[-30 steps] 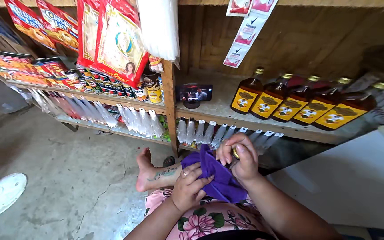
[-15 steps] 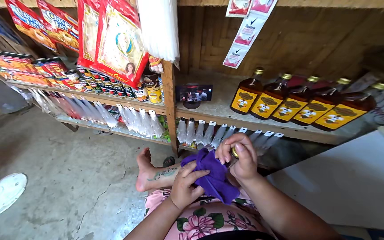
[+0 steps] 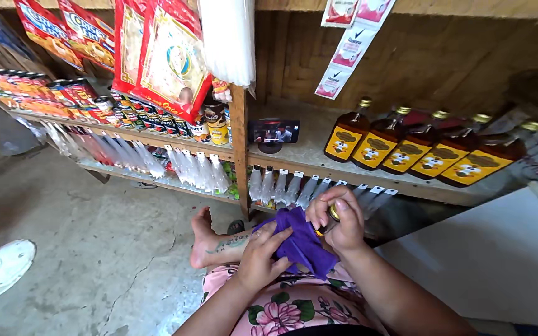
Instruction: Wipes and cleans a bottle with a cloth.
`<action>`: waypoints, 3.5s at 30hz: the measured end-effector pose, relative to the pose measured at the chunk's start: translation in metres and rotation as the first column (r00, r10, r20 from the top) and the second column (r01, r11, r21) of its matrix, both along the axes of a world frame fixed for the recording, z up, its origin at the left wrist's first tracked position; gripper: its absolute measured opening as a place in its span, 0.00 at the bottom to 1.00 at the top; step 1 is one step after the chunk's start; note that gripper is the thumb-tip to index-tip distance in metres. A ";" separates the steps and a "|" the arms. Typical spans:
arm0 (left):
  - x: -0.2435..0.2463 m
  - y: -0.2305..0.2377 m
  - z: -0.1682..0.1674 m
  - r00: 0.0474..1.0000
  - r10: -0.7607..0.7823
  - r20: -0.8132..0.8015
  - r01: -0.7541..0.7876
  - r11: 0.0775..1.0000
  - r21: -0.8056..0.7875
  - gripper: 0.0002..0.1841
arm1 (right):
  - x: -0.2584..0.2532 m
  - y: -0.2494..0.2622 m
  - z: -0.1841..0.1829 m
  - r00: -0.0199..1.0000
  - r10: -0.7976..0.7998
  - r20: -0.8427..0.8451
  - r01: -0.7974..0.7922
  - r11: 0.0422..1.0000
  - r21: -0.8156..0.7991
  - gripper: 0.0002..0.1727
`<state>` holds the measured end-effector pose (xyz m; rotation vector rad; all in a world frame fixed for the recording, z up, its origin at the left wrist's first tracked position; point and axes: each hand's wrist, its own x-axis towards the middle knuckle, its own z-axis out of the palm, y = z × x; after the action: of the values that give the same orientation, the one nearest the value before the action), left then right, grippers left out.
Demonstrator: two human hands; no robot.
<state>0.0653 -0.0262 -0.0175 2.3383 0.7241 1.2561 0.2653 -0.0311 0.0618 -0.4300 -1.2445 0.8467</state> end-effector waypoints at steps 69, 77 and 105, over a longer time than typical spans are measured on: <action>-0.008 0.002 -0.020 0.989 -0.024 0.146 0.015 0.998 0.059 0.21 | -0.010 -0.028 0.031 0.945 -0.188 0.266 0.239 0.956 -0.171 0.12; -0.005 -0.007 -0.006 0.989 -0.105 0.109 0.074 0.964 0.256 0.17 | -0.017 -0.038 0.039 0.996 0.066 0.064 -0.066 0.998 0.005 0.11; -0.005 -0.001 -0.018 0.990 -0.052 0.130 0.037 0.993 0.115 0.20 | -0.022 -0.034 0.023 0.983 -0.102 0.154 0.089 0.992 0.089 0.11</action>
<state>0.0598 -0.0276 -0.0351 2.3180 0.5680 1.4514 0.2431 -0.0648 0.0852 -0.4952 -1.3888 0.6879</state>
